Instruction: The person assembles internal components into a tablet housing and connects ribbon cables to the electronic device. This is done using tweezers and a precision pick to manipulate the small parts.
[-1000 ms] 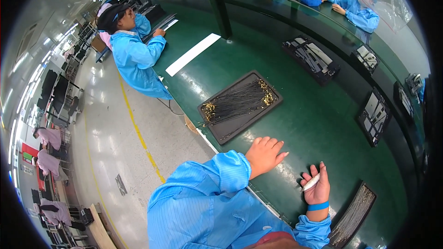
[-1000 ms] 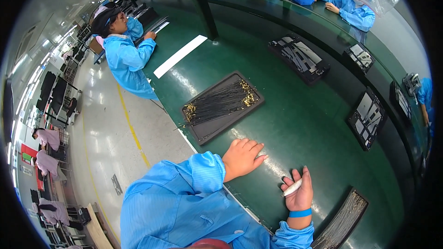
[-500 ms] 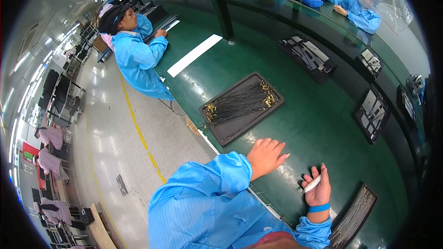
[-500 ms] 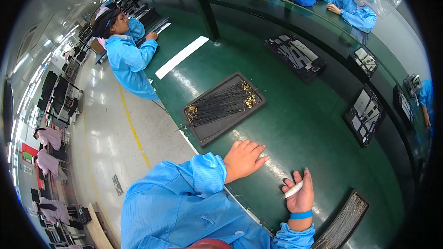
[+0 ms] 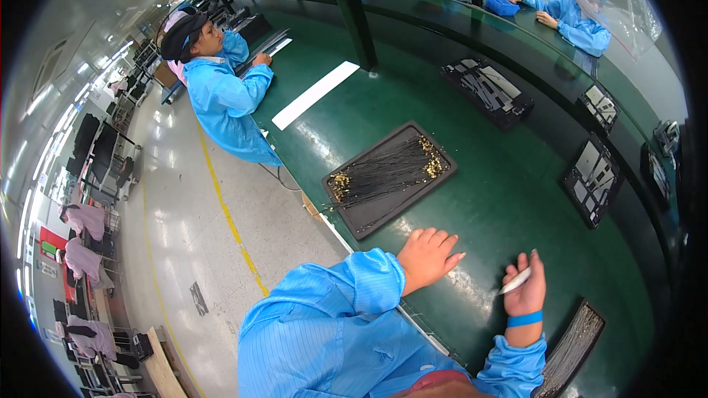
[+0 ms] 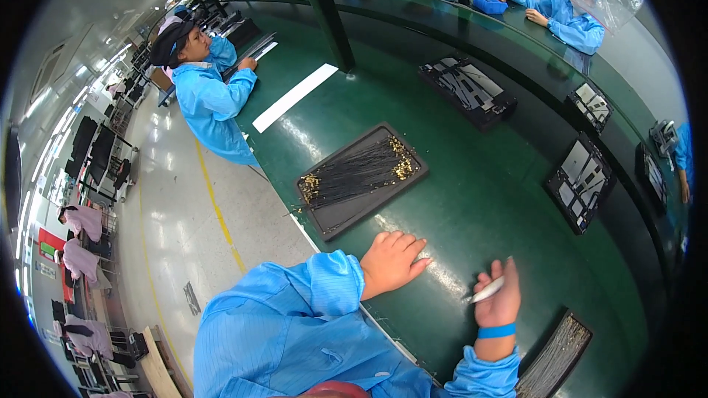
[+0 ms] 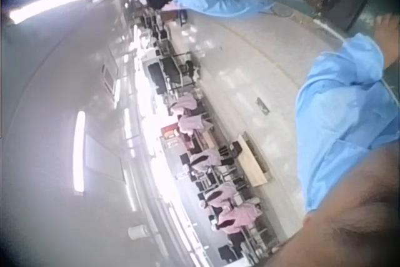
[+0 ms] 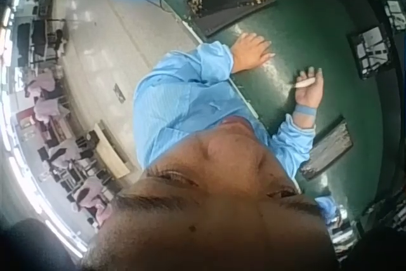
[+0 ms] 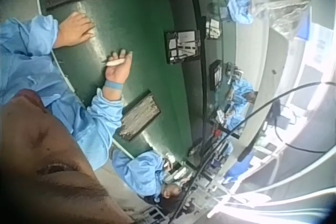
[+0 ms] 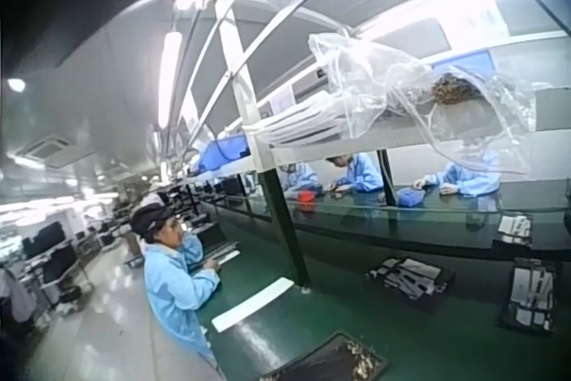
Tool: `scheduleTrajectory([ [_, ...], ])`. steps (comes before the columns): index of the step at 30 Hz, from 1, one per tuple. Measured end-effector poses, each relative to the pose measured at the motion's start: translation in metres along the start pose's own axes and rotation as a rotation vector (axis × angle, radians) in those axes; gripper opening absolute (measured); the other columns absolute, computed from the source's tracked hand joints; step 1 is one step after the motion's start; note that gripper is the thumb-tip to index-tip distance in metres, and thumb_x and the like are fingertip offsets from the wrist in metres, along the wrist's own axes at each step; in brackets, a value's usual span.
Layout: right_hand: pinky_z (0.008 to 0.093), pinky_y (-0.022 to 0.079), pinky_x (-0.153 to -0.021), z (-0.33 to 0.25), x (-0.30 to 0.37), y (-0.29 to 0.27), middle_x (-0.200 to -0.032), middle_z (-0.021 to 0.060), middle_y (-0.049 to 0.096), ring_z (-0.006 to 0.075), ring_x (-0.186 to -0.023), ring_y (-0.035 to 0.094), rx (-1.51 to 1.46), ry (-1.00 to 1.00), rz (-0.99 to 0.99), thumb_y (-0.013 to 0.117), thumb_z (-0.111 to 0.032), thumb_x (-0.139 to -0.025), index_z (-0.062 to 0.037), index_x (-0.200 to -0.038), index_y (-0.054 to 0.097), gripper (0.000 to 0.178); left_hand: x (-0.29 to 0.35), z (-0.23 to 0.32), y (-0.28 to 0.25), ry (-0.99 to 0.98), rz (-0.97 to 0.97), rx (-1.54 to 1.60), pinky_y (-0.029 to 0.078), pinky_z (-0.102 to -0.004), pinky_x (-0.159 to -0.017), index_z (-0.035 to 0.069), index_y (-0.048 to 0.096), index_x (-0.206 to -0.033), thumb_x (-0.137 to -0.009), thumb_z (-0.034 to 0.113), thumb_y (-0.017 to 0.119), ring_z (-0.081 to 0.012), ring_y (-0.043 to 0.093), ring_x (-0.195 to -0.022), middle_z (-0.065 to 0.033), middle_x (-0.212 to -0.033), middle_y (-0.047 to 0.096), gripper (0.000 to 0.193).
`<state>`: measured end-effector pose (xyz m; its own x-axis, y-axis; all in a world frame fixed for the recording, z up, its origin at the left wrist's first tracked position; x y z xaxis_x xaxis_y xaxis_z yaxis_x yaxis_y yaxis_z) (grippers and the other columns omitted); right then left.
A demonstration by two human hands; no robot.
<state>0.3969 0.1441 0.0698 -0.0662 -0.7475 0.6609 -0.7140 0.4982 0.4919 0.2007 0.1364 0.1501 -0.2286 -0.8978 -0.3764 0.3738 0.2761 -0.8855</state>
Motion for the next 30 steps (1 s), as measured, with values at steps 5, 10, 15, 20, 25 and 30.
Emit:
scheduleTrajectory([
  [5, 0.0204, 0.039, -0.045, -0.06, -0.044, 0.014, -0.092, 0.0004, 0.055, 0.013, -0.061, 0.05, -0.181, -0.167, 0.073, 0.053, -0.031, -0.078, -0.0177, -0.098, 0.044, 0.026, -0.002, -0.001, 0.002, -0.009, -0.036, 0.002, 0.036, -0.0313, -0.067, 0.006, 0.056, -0.092, -0.074, 0.03, 0.053, -0.0196, 0.049, -0.078, -0.005, -0.081, 0.054, 0.03],
  [10, 0.0216, 0.042, -0.045, -0.097, -0.098, 0.002, -0.094, 0.0068, 0.052, 0.0163, -0.066, 0.052, -0.32, -0.153, 0.169, 0.052, -0.034, -0.078, -0.0137, -0.104, 0.038, 0.035, -0.006, -0.002, -0.001, 0.01, -0.01, -0.009, 0.036, -0.0301, -0.065, 0.007, 0.056, -0.09, -0.072, 0.031, 0.055, -0.0187, 0.049, -0.075, -0.0041, -0.079, 0.053, 0.03],
  [15, 0.0233, 0.042, -0.044, -0.125, -0.144, -0.012, -0.091, 0.0129, 0.047, 0.0214, -0.068, 0.053, -0.368, -0.26, 0.149, 0.049, -0.038, -0.079, -0.0056, -0.104, 0.035, 0.043, -0.009, -0.006, 0.001, -0.006, -0.006, -0.025, 0.036, -0.029, -0.064, 0.008, 0.057, -0.089, -0.071, 0.031, 0.057, -0.0178, 0.049, -0.073, -0.0028, -0.078, 0.052, 0.03],
  [20, 0.0229, 0.041, -0.045, -0.131, -0.156, -0.012, -0.082, 0.0108, 0.046, 0.02, -0.063, 0.051, -0.458, -0.245, 0.241, 0.05, -0.039, -0.079, -0.0026, -0.098, 0.035, 0.044, -0.011, -0.007, 0.004, -0.019, -0.049, -0.018, 0.036, -0.0287, -0.064, 0.009, 0.057, -0.089, -0.069, 0.032, 0.058, -0.0175, 0.049, -0.073, -0.0018, -0.077, 0.051, 0.03],
  [25, 0.022, 0.039, -0.043, -0.136, -0.155, -0.013, -0.071, 0.0064, 0.047, 0.0158, -0.055, 0.047, -0.464, -0.262, 0.32, 0.055, -0.042, -0.075, -0.0042, -0.085, 0.041, 0.042, -0.013, -0.007, 0.006, -0.027, -0.05, -0.031, 0.036, -0.0288, -0.064, 0.01, 0.057, -0.089, -0.069, 0.032, 0.058, -0.0174, 0.049, -0.072, -0.0017, -0.077, 0.051, 0.03],
  [30, 0.0193, 0.037, -0.039, -0.135, -0.172, -0.01, -0.06, -0.0023, 0.049, 0.01, -0.051, 0.047, -0.314, -0.226, 0.166, 0.058, -0.035, -0.075, -0.0133, -0.072, 0.044, 0.026, -0.012, -0.008, 0.005, -0.019, -0.031, -0.025, 0.036, -0.0286, -0.064, 0.01, 0.057, -0.088, -0.069, 0.032, 0.058, -0.0173, 0.049, -0.072, -0.0019, -0.076, 0.051, 0.029],
])
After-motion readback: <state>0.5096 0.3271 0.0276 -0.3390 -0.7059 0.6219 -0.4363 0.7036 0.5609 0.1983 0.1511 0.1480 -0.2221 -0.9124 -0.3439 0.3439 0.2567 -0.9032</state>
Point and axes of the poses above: each hand's wrist, its own x-axis away from the middle knuckle, its own y-axis out of the palm, z = x × y, the point moved 9 cm from there along -x, towards the middle knuckle
